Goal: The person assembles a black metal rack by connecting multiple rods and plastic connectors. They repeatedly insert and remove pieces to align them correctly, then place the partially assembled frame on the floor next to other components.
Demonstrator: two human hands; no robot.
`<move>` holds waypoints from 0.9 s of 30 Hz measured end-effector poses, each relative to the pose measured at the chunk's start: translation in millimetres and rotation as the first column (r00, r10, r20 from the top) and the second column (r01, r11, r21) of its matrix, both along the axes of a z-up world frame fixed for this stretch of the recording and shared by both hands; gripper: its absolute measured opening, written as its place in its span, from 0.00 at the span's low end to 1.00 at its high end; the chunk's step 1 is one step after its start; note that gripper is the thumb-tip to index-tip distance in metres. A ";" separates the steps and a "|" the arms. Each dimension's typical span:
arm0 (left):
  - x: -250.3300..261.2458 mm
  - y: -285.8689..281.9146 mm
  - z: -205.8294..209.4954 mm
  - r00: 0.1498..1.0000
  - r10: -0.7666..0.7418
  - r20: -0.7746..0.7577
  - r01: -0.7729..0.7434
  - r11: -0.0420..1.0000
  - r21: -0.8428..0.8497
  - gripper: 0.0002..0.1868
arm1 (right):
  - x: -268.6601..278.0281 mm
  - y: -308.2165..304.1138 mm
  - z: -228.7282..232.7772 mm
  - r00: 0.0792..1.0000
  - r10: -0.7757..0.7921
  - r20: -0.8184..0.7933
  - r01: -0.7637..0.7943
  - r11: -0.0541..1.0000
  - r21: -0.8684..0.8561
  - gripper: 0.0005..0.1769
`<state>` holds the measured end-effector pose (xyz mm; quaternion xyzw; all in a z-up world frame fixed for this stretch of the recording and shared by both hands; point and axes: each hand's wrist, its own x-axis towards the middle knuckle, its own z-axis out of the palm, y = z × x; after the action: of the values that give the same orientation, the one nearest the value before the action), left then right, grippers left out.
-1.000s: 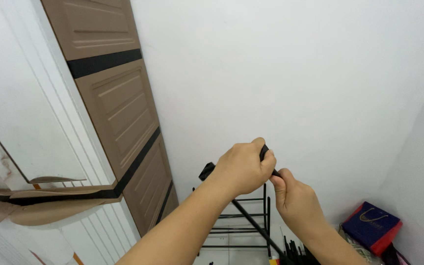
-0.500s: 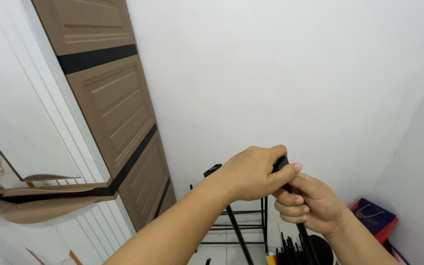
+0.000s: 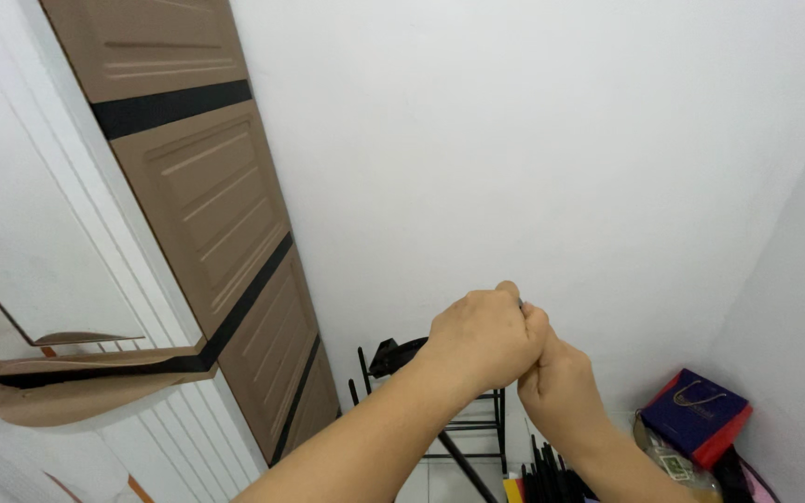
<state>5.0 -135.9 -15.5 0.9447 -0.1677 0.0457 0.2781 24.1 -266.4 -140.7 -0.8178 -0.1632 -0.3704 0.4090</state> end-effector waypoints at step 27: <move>17.0 0.0 -93.0 0.999 0.000 0.045 0.031 0.735 -0.677 0.20 | 14.0 -48.0 41.8 0.913 -0.279 0.297 0.230 0.954 0.190 0.26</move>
<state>22.0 -135.9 -108.5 0.7761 -0.1532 0.1209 0.5996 38.1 -314.3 -98.9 -0.7277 -0.0905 -0.5597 0.3860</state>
